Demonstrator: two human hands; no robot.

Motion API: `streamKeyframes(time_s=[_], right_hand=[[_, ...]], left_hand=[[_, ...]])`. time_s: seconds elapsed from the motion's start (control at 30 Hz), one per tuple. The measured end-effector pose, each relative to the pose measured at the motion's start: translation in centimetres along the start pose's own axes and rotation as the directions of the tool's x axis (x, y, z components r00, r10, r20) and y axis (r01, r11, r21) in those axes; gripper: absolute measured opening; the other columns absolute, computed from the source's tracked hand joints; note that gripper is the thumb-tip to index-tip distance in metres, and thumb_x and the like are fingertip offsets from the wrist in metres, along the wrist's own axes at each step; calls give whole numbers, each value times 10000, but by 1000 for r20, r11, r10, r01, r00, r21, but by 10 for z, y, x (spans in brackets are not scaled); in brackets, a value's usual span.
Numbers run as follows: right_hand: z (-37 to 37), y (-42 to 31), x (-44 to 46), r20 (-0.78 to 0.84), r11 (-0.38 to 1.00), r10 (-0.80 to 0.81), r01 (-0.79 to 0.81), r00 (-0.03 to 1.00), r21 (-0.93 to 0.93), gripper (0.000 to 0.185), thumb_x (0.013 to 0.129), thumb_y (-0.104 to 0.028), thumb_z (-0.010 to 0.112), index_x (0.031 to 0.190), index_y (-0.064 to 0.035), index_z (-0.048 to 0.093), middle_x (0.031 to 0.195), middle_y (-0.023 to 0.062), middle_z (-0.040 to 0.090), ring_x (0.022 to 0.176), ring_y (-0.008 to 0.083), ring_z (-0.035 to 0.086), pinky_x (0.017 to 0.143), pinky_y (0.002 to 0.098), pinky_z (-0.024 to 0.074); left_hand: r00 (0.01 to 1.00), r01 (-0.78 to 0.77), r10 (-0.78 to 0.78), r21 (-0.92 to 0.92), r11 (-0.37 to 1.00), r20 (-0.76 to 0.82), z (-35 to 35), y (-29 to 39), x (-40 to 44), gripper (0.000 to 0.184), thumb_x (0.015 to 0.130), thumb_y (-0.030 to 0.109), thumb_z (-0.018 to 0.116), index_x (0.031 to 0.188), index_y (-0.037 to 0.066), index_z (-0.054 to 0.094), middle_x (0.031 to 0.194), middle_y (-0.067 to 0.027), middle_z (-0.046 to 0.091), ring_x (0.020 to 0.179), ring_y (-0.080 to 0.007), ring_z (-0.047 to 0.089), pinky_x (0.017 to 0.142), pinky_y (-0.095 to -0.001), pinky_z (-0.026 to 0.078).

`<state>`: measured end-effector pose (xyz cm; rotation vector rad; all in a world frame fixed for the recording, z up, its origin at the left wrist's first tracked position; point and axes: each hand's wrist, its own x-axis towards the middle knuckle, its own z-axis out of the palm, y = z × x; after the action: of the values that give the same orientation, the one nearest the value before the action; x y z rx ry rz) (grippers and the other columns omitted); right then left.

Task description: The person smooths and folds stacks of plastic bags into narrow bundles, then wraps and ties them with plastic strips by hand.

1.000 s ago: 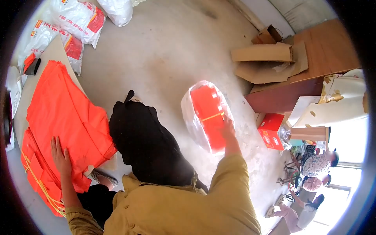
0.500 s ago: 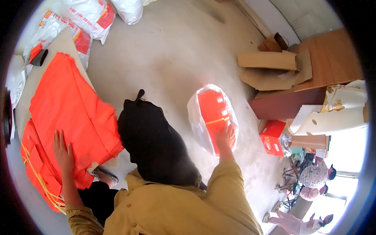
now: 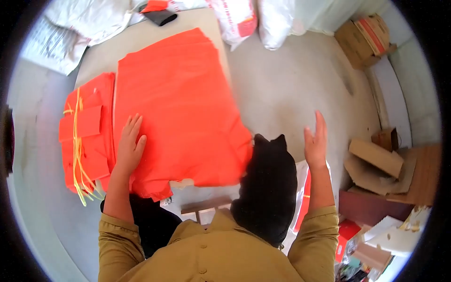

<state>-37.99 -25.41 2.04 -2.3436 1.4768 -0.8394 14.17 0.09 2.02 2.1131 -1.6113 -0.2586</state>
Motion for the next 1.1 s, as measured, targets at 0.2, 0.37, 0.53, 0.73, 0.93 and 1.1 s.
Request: streamKeyframes(time_s=[0.2,0.37,0.53,0.73,0.93,1.1], right_hand=[[73,-209,50,544,875,-450,472,708,109,686,963,-216,695,1582,-79,434,1664,196,359,1537,405,324,1267,500,268],[151,-259,28,724,776,-494,620,482,117,702,985,-417,671,1591,-144,446,1732,180,213,1604,400,158,1285,569,171],[174,-258,45,683,740,-533,666,500,90,698,981,-427,673,1588,-161,455,1733,144,232,1601,389,173,1284,569,167],[185,-257,61,642,732,-566,673,517,103,676,977,-430,677,1568,-166,485,1725,117,266,1595,379,199,1284,570,170],[191,-249,78,627,730,-575,675,526,103,665,978,-420,677,1567,-175,489,1725,102,273,1593,362,212,1289,555,175],[197,-245,81,564,750,-590,650,577,119,633,956,-385,698,1523,-155,537,1695,131,325,1577,377,254,1275,573,196]], left_hand=[[993,-22,-4,219,975,115,-24,-15,-6,567,1005,295,619,1537,128,520,1671,-128,386,1575,-400,262,1261,-585,230],[984,-9,-28,206,978,176,-26,-18,-8,611,999,325,633,1567,147,492,1708,-131,314,1596,-383,213,1283,-560,188],[987,25,-58,215,976,148,-22,-24,-5,646,996,346,642,1588,162,462,1721,-140,277,1599,-380,203,1285,-558,184],[986,57,-90,225,973,139,-17,-28,3,672,982,356,658,1596,178,452,1731,-129,252,1604,-368,194,1284,-566,186],[985,74,-114,276,958,129,-12,-27,13,679,976,353,665,1601,207,444,1733,-120,249,1601,-362,203,1281,-564,200],[987,72,-111,289,954,119,-10,-28,21,670,980,347,659,1602,228,444,1730,-118,258,1596,-363,217,1276,-564,210]])
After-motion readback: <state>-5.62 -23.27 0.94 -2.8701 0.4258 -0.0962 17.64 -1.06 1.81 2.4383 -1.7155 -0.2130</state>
